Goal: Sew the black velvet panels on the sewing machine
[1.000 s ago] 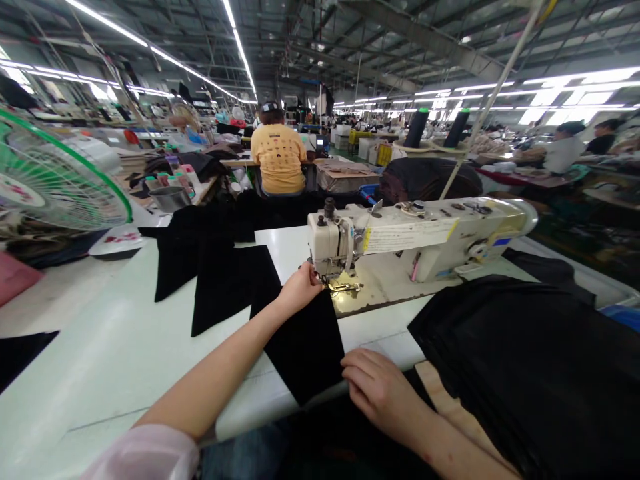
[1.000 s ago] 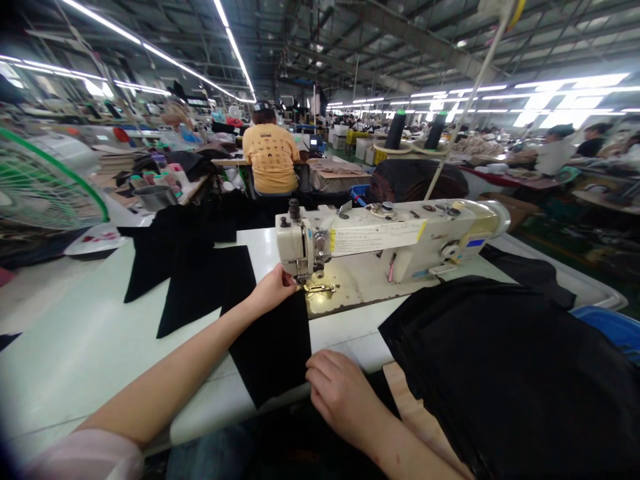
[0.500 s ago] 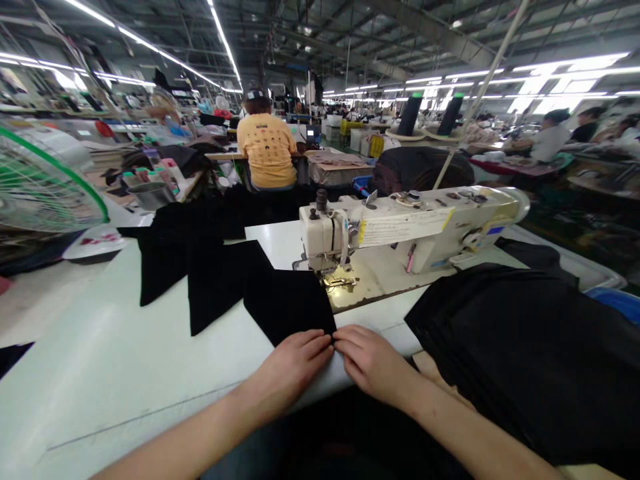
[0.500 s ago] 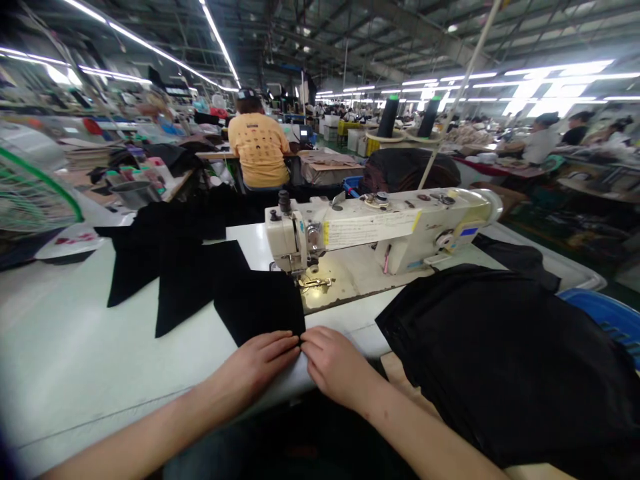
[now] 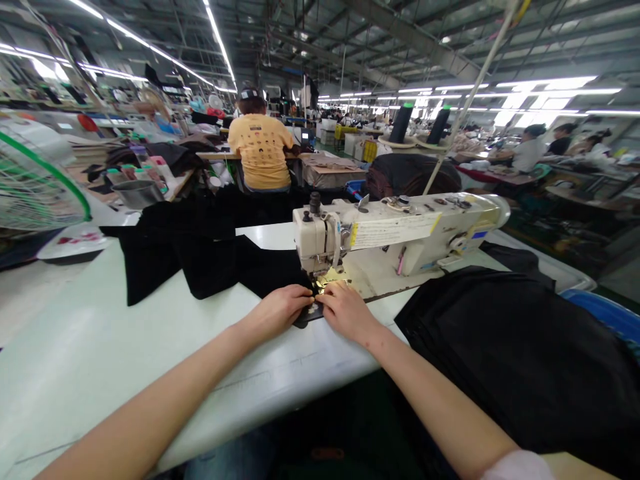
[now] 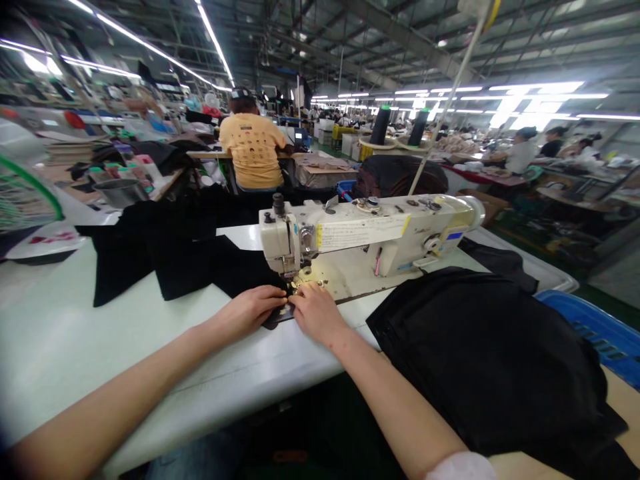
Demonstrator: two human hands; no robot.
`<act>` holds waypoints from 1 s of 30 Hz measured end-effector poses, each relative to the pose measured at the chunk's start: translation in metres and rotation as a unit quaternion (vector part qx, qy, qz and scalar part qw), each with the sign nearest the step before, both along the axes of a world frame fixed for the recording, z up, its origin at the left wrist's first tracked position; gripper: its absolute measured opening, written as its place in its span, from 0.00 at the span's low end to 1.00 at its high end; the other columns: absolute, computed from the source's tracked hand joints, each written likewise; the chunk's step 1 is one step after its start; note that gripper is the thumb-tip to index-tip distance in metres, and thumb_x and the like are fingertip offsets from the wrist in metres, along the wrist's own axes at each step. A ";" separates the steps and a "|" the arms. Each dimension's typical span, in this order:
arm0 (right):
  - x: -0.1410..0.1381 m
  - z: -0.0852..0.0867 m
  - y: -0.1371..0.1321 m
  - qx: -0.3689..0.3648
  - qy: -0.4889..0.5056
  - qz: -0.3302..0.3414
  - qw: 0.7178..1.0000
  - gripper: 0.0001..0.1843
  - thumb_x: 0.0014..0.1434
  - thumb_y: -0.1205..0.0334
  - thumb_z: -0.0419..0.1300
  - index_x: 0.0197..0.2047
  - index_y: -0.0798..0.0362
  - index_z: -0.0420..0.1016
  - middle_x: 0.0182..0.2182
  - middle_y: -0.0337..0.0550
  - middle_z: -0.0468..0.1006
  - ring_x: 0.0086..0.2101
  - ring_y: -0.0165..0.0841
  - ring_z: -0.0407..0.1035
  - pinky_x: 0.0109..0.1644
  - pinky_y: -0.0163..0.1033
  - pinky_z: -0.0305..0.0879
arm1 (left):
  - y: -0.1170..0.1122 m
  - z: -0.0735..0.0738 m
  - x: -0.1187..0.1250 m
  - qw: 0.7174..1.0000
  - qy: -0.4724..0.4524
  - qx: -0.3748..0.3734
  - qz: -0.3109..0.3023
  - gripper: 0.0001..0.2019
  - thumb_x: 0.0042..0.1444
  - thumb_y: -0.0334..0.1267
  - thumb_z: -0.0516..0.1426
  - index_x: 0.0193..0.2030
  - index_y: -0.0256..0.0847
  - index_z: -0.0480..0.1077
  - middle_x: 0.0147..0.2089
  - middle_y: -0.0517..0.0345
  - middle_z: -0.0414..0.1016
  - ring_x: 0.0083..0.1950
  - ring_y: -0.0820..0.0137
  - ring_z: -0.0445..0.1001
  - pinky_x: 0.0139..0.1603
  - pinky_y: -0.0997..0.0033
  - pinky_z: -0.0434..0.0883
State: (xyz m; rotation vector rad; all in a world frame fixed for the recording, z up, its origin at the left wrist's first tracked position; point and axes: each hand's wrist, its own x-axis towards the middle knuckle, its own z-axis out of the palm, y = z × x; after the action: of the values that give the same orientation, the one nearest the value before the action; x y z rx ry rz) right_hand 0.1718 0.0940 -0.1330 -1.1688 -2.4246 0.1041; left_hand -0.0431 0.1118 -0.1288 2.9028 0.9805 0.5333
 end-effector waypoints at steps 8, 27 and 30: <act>0.002 0.009 -0.036 -0.011 0.029 -0.004 1.000 0.17 0.62 0.73 0.58 0.54 0.54 0.74 0.48 0.49 0.75 0.50 0.41 0.67 0.57 0.48 0.67 | 0.016 0.001 -0.003 0.998 -0.005 -0.009 0.056 0.17 0.65 0.31 0.48 0.53 0.39 0.75 0.56 0.47 0.77 0.57 0.63 0.75 0.59 0.61 0.72; 0.235 -0.001 -0.061 -0.080 -0.099 -0.302 0.945 0.13 0.52 0.58 0.52 0.30 0.54 0.76 0.33 0.56 0.80 0.33 0.48 0.78 0.40 0.49 0.73 | -0.002 0.007 -0.129 0.924 0.045 0.032 0.379 0.24 0.56 0.27 0.48 0.57 0.36 0.74 0.64 0.38 0.70 0.66 0.50 0.68 0.66 0.38 0.61; 0.230 0.008 -0.057 -0.111 -0.082 -0.314 0.939 0.10 0.50 0.59 0.52 0.22 0.49 0.71 0.26 0.49 0.78 0.27 0.44 0.75 0.33 0.46 0.68 | -0.015 0.013 -0.122 0.932 0.050 0.066 0.354 0.24 0.54 0.28 0.51 0.57 0.37 0.74 0.64 0.40 0.70 0.67 0.51 0.66 0.70 0.40 0.57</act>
State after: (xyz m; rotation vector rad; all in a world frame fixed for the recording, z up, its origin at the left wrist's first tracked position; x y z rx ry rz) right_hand 0.4022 0.0366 -0.1253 -2.0699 -2.0851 0.0847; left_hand -0.1649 0.0972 -0.1159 2.6201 2.0954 0.4776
